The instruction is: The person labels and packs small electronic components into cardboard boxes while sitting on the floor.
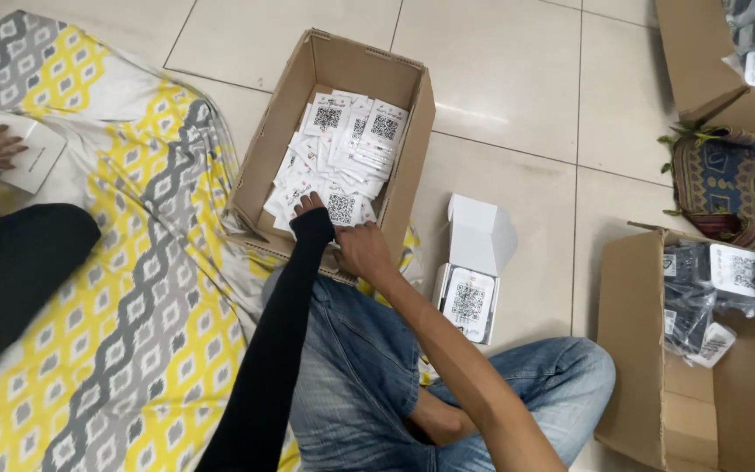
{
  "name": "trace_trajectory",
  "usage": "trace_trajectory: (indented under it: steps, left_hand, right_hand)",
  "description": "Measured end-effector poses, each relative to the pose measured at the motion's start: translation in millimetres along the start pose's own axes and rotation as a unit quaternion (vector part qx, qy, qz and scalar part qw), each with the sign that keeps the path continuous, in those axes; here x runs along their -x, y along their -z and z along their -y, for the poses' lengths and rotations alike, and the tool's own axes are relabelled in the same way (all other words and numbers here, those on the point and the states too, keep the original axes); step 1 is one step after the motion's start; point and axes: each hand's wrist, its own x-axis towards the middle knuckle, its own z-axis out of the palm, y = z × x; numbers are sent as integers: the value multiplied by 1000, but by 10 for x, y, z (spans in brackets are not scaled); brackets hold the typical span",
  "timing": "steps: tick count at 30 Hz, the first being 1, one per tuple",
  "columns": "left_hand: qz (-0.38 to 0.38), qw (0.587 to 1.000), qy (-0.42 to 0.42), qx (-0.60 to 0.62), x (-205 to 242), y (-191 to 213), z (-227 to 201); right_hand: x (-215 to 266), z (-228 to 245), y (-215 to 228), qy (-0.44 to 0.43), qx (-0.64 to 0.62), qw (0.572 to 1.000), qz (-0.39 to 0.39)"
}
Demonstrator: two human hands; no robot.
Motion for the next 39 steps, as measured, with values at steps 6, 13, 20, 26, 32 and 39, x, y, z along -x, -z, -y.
trace_trajectory:
  steps: [6,13,20,26,32,39]
  left_hand:
    - [-13,999,30,-12,-11,115,-235]
    - [-18,991,-43,128,226,268,-171]
    - [-194,868,-133,437,2015,2029,-752]
    - [27,850,-230,473,2662,1571,-1054]
    - [305,755,-71,575,2877,4,-1102]
    - [222,834,-147,483,2464,-436,-1488]
  right_hand:
    - [401,-3,169,0,-70,995,-74]
    - [487,62,493,0,-136,987,-83]
    - [1037,375,1198,-69,-506,836,-202]
    - [2320,-92,561,-185,-505,825,-173]
    - [3370,-693,68,-361,-611,668,-223]
    - [3053,-1362,171,-408,-530,714,-206]
